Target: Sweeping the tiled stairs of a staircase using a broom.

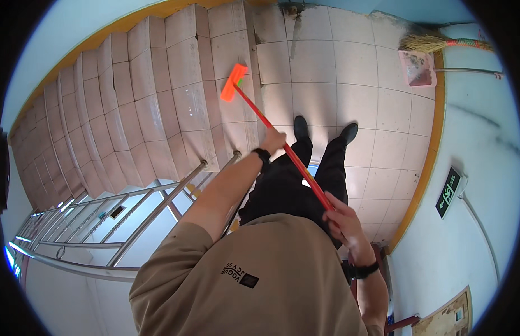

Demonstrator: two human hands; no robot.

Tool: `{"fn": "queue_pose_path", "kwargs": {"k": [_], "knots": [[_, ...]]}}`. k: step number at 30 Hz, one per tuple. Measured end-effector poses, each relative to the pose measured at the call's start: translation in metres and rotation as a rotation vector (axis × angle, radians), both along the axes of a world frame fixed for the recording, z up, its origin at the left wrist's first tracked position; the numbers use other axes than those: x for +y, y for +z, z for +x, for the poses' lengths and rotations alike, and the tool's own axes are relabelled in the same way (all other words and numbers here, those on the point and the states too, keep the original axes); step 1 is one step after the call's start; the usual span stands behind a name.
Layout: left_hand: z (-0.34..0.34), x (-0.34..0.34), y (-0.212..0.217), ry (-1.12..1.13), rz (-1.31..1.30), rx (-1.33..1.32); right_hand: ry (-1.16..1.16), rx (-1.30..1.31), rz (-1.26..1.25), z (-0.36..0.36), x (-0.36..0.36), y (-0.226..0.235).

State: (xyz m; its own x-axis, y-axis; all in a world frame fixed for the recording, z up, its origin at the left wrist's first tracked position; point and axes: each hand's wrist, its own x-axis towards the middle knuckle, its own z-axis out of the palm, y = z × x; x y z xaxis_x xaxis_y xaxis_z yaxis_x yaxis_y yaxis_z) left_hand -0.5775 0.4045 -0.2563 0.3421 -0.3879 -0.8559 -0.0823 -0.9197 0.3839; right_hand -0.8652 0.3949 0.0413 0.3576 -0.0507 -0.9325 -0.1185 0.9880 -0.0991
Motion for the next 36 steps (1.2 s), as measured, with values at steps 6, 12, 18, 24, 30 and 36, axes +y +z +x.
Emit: {"fn": "queue_pose_path", "kwargs": {"k": [6, 12, 18, 24, 30, 36], "knots": [[0.041, -0.030, -0.018, -0.187, 0.024, 0.042, -0.069, -0.121, -0.001, 0.028, -0.015, -0.009], [-0.062, 0.024, 0.046, -0.016, 0.188, 0.074, -0.012, 0.028, 0.054, -0.043, 0.023, 0.026], [-0.078, 0.024, 0.066, -0.071, 0.203, 0.067, -0.256, -0.103, 0.134, -0.058, 0.045, 0.032], [0.013, -0.066, 0.013, -0.096, 0.046, -0.056, -0.183, -0.034, 0.030, 0.026, -0.005, -0.010], [0.025, -0.075, 0.003, -0.094, 0.024, -0.020, -0.148, -0.085, -0.029, 0.027, -0.017, -0.001], [-0.062, 0.005, 0.049, -0.065, 0.066, 0.075, -0.167, -0.010, 0.028, -0.032, 0.037, 0.027]]}}
